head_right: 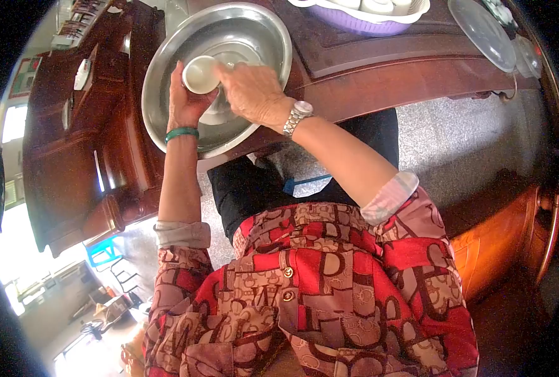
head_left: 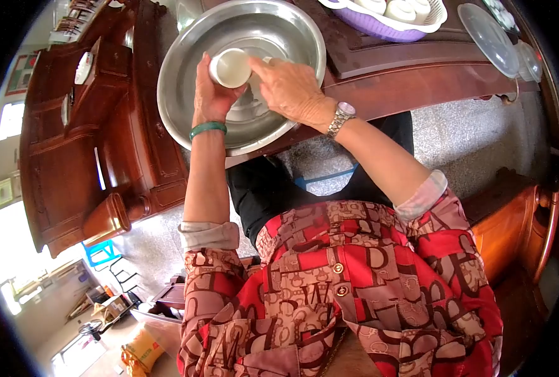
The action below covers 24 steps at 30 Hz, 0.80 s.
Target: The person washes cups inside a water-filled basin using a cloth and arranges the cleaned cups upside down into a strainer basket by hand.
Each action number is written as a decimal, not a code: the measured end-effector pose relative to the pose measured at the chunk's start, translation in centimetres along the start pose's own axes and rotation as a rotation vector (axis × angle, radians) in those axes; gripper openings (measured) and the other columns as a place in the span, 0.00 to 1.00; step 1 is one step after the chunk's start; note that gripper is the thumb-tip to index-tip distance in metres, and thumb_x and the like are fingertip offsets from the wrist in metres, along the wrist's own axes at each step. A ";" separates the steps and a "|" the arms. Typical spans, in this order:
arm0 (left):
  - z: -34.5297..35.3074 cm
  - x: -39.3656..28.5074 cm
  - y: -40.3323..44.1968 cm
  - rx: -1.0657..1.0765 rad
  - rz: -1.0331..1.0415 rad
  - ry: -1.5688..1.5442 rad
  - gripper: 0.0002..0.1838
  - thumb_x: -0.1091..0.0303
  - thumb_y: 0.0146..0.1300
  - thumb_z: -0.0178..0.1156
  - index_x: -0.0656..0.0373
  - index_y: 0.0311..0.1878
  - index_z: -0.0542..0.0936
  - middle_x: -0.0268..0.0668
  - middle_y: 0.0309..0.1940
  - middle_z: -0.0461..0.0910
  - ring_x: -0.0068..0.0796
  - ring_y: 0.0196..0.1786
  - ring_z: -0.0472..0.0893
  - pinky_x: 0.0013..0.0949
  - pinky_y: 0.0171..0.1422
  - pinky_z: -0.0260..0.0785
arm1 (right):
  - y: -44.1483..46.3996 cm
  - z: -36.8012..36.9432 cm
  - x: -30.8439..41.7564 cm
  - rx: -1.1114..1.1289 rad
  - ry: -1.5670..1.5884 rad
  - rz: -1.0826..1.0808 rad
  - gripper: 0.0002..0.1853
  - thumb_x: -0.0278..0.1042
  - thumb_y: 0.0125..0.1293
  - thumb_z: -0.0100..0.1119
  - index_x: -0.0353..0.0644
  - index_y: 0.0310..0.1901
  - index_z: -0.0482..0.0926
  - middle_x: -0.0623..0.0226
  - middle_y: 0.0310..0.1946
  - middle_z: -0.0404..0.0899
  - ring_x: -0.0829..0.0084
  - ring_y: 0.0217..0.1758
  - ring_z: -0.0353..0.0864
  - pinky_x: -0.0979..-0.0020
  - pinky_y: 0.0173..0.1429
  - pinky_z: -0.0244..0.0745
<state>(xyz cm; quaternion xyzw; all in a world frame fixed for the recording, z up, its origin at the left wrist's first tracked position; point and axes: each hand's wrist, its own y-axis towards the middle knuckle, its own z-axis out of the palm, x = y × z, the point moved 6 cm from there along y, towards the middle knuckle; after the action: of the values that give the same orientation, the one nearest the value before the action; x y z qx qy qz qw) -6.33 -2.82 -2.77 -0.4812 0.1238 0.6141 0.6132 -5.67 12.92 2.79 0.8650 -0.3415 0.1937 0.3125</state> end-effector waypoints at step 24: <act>2.5 -2.0 6.1 -0.287 0.316 1.884 0.46 0.40 0.40 0.67 0.70 0.54 0.69 0.56 0.49 0.76 0.49 0.55 0.75 0.39 0.57 0.67 | -0.7 2.3 -1.4 0.376 -0.149 0.142 0.08 0.32 0.51 0.55 0.45 0.32 0.82 0.58 0.33 0.81 0.60 0.40 0.81 0.56 0.46 0.66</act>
<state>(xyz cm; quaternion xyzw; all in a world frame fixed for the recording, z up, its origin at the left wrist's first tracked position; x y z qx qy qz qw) -13.21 -3.58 -2.71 -0.8247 0.5519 0.0606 0.1079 -5.86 12.42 0.09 0.8937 -0.3818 0.2109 0.1052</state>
